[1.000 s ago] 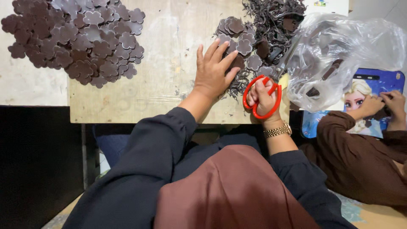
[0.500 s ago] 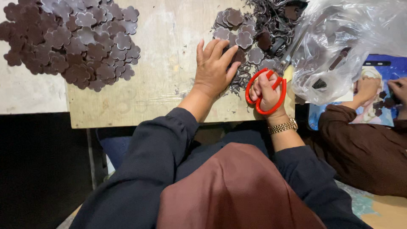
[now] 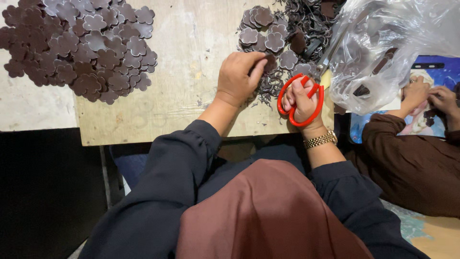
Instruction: The person uses red-handled scissors to trim the edges of small dark brown flower-shaped leather pieces. They pick up each piece, trim the perimeter, and place the finished piece into a pile on the wooden table.
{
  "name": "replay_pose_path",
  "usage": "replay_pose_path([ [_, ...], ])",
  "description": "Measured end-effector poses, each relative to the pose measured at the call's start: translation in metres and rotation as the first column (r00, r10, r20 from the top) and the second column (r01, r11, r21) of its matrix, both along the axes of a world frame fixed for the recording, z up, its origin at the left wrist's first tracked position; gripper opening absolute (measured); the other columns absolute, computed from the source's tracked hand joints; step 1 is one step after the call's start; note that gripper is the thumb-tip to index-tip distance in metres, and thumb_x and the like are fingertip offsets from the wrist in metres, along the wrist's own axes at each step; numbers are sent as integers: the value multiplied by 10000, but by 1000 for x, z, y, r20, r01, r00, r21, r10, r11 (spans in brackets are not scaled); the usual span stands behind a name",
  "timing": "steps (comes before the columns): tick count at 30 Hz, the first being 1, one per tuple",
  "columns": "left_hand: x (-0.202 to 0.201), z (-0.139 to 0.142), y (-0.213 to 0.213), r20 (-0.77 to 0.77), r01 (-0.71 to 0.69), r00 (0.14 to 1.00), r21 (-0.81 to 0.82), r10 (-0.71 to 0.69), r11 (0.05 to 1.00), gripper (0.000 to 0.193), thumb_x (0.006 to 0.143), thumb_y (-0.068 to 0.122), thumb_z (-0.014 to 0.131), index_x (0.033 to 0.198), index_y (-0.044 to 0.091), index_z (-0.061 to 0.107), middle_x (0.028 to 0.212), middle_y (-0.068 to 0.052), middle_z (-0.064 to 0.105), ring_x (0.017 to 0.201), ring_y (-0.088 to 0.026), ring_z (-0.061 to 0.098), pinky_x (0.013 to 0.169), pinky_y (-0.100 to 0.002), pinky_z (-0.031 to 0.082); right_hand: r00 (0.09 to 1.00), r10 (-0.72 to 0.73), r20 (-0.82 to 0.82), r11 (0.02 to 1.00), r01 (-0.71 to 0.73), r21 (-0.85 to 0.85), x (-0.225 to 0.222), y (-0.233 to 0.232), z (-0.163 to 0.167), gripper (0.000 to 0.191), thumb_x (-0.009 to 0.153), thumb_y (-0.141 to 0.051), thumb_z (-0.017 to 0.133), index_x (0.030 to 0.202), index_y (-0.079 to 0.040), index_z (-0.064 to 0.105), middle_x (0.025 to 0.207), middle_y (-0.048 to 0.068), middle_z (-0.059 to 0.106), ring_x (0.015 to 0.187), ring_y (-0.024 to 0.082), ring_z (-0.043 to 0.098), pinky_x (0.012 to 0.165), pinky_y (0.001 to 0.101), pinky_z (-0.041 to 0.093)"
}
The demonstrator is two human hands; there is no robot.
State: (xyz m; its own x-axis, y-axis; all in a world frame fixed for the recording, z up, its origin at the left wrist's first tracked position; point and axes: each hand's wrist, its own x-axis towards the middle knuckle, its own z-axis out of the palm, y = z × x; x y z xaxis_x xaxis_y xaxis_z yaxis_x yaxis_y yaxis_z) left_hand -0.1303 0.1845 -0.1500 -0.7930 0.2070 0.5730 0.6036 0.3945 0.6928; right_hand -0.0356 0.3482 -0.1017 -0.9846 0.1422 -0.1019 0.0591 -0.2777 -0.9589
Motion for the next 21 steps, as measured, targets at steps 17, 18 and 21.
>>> replay_pose_path([
  [17, -6, 6, -7, 336, -59, 940, 324, -56, 944, 335, 908, 24, 699, 1222, 107, 616, 983, -52, 676, 807, -135, 694, 740, -265, 595, 1000, -24, -18, 998, 23, -53, -3, -11, 4, 224, 1109, -245, 558, 959, -98, 481, 718, 18, 470, 585, 131, 474, 584, 293, 442],
  [18, -7, 6, -8, 356, -65, 932, 333, -62, 941, 336, 908, 24, 702, 1223, 105, 616, 992, -55, 675, 805, -135, 682, 739, -261, 596, 999, -26, -22, 998, 25, -50, -3, -12, 5, 226, 1110, -245, 557, 957, -98, 481, 718, 18, 470, 586, 131, 474, 585, 292, 442],
  [21, -7, 7, -9, 352, -85, 935, 343, -44, 935, 346, 909, 24, 710, 1232, 100, 613, 1014, -65, 678, 827, -143, 667, 758, -264, 595, 999, -32, -23, 998, 31, -46, -2, -16, 7, 225, 1107, -244, 558, 953, -101, 480, 715, 17, 470, 585, 130, 473, 586, 291, 444],
])
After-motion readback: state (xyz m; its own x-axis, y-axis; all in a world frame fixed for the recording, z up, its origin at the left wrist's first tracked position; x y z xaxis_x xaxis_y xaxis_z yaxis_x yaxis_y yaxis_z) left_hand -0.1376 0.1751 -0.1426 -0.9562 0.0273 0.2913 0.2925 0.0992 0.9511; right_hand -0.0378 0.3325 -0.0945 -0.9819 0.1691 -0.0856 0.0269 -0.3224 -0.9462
